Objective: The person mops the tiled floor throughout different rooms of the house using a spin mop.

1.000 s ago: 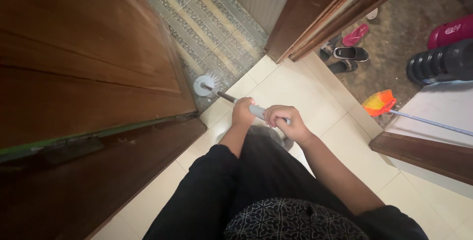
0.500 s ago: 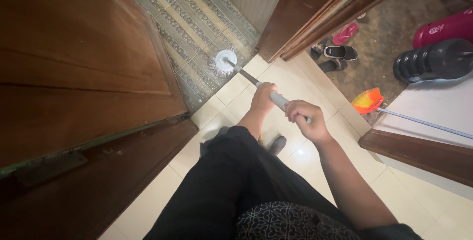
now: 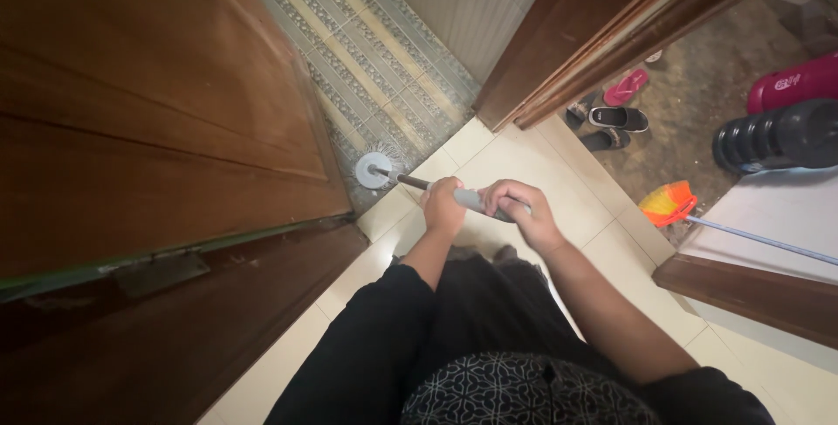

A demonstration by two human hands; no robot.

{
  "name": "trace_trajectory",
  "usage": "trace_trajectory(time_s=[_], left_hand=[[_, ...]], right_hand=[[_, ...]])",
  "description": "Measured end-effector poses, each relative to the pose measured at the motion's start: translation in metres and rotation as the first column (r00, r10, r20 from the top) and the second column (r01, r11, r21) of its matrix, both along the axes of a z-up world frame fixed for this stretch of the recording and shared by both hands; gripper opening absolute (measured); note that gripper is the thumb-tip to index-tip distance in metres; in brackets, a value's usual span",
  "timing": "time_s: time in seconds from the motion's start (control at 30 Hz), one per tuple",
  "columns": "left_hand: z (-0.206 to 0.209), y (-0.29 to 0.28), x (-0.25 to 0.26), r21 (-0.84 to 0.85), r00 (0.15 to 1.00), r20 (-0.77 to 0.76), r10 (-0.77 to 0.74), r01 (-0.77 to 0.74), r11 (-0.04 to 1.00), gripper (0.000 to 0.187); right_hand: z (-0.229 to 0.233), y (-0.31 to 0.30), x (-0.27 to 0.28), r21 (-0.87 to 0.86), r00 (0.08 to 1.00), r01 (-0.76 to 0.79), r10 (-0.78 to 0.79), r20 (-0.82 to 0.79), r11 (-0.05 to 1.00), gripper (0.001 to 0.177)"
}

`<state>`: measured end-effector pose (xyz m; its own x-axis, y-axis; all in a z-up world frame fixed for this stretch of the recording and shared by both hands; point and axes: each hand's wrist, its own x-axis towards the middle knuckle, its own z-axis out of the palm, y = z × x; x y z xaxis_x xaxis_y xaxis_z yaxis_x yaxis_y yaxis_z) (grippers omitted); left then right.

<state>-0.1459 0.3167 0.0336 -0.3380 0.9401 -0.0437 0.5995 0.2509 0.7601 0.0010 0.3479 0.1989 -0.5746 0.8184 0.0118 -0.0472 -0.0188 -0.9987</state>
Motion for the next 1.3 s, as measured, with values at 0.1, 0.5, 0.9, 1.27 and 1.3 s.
trace_trajectory(time_s=[0.1,0.5,0.9,1.27,1.3], left_hand=[[-0.015,-0.008,0.008,0.040,0.996,0.055,0.072,-0.074,0.996,0.025],[-0.002,0.103,0.079,0.231,0.959,0.283,-0.009,-0.059,0.971,0.028],[0.079,0.161,0.032,0.106,0.976,0.168,-0.136,0.120,0.987,0.038],[-0.016,0.108,-0.031,-0.003,0.984,0.118,0.132,-0.132,0.991,0.032],[-0.017,0.110,-0.031,-0.024,0.978,0.144,0.148,-0.146,0.989,0.030]], right_hand=[[-0.029,-0.017,-0.001,-0.064,0.969,0.142,-0.152,-0.197,0.988,0.032],[0.036,0.095,0.050,0.184,0.992,-0.083,0.065,0.104,0.979,0.038],[0.055,0.209,0.048,-0.017,0.918,-0.180,0.162,-0.363,0.984,0.041],[0.001,0.202,-0.034,-0.012,0.863,-0.504,0.504,0.032,0.864,0.038],[0.004,0.203,-0.036,0.014,0.847,-0.531,0.530,0.046,0.847,0.040]])
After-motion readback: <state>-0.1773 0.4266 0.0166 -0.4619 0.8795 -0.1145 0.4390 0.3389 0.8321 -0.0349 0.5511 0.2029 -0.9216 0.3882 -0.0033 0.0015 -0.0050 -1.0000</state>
